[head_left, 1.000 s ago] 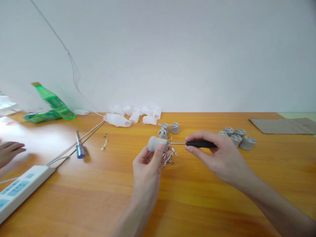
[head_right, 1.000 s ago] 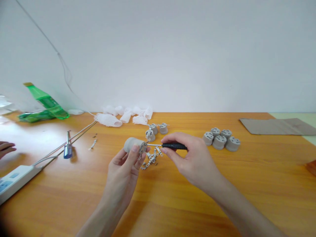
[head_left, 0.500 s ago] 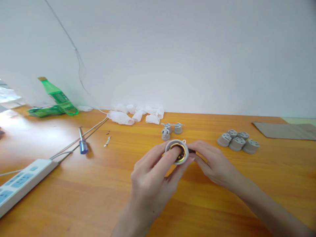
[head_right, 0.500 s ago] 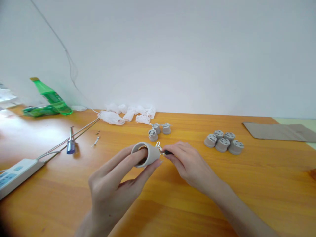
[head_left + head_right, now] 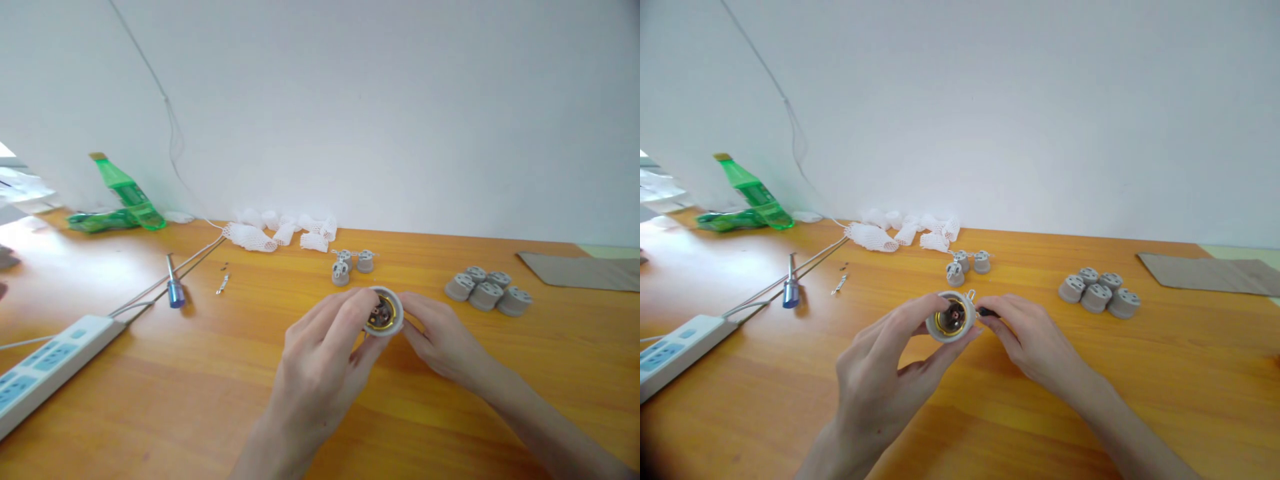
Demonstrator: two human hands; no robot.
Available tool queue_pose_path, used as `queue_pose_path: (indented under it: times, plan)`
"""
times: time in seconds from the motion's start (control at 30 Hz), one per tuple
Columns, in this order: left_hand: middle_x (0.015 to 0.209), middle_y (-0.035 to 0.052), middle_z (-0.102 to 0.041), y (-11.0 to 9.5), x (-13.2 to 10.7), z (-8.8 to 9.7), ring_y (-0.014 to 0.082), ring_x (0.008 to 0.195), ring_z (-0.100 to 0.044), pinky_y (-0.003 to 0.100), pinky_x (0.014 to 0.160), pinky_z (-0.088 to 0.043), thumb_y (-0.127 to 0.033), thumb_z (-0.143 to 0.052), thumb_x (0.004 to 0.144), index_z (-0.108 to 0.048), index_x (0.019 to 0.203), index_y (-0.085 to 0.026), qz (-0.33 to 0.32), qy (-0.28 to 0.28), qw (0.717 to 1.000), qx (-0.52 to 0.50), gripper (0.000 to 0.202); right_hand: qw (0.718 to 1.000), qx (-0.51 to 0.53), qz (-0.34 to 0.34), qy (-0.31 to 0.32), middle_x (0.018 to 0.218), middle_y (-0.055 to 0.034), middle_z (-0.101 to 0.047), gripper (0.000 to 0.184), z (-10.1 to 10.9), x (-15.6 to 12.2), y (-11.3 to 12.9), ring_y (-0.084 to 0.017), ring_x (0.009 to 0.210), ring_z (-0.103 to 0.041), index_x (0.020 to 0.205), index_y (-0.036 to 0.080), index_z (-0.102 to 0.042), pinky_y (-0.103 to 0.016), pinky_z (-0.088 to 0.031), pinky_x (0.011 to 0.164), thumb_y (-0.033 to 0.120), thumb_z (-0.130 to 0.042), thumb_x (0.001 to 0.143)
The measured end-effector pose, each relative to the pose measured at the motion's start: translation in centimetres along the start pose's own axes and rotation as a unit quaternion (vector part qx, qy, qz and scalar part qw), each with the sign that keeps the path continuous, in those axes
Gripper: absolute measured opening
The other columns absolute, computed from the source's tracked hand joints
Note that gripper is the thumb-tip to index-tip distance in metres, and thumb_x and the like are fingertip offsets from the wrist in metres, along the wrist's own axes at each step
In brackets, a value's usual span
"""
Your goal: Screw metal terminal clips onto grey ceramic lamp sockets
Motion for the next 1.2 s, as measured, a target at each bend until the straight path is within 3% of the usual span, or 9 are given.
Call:
queue_pose_path:
  times: [0.27, 0.43, 0.63, 0.9, 1.2]
  plan:
    - [0.101, 0.0031, -0.077, 0.4, -0.2, 0.0, 0.0133, 0.088, -0.075, 0.020, 0.089, -0.061, -0.010, -0.082, 0.077, -0.059, 0.108, -0.017, 0.010, -0.021, 1.000, 0.010, 0.039, 0.995, 0.096, -0.002, -0.031, 0.112, -0.0041, -0.067, 0.027, 0.0, 0.1, -0.6, -0.016, 0.102, -0.064, 0.125, 0.028, -0.066, -0.030, -0.050, 0.093, 0.022, -0.051, 0.103]
    - [0.101, 0.0033, -0.077, 0.3, -0.3, -0.1, 0.0129, 0.087, -0.075, 0.020, 0.089, -0.061, -0.009, -0.082, 0.077, -0.060, 0.109, -0.017, 0.013, -0.021, 1.000, 0.002, 0.040, 0.982, 0.182, -0.025, -0.038, 0.115, -0.0018, -0.071, 0.022, -0.2, 0.2, -0.7, -0.017, 0.108, -0.065, 0.117, 0.029, -0.068, -0.030, -0.050, 0.095, 0.023, -0.053, 0.102]
    - [0.097, 0.0040, -0.076, -0.4, -0.1, -0.3, 0.0121, 0.087, -0.074, 0.018, 0.088, -0.059, -0.008, -0.076, 0.082, -0.062, 0.105, -0.015, -0.003, -0.007, 1.000, -0.009, 0.027, 0.989, 0.133, -0.041, -0.039, 0.112, -0.0041, -0.076, 0.019, -0.2, 0.1, 0.1, -0.020, 0.103, -0.070, 0.112, 0.023, -0.069, -0.031, -0.053, 0.092, 0.022, -0.056, 0.099]
    - [0.099, 0.0047, -0.077, -0.5, -0.4, -0.5, 0.0150, 0.088, -0.074, 0.023, 0.085, -0.060, -0.010, -0.078, 0.081, -0.061, 0.109, -0.018, 0.012, 0.017, 1.000, -0.021, 0.033, 0.992, 0.117, -0.034, -0.039, 0.103, -0.0046, -0.077, 0.016, -0.2, 0.2, 0.6, -0.019, 0.093, -0.072, 0.106, 0.021, -0.068, -0.033, -0.057, 0.085, 0.018, -0.055, 0.097]
    - [0.095, 0.0060, -0.077, -0.5, -0.3, -0.4, 0.0153, 0.081, -0.073, 0.022, 0.075, -0.062, -0.010, -0.075, 0.083, -0.070, 0.098, -0.019, 0.030, 0.019, 0.999, -0.035, 0.019, 0.993, 0.104, -0.031, -0.040, 0.108, -0.0051, -0.077, 0.015, -0.3, 0.1, 0.7, -0.020, 0.098, -0.072, 0.105, 0.022, -0.067, -0.032, -0.055, 0.088, 0.019, -0.055, 0.097]
Point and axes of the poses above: each hand's wrist, its own x-axis towards the middle knuckle, its own z-axis out of the back of the hand, y = z × x, the point moved 3 cm from there along x, towards the middle knuckle
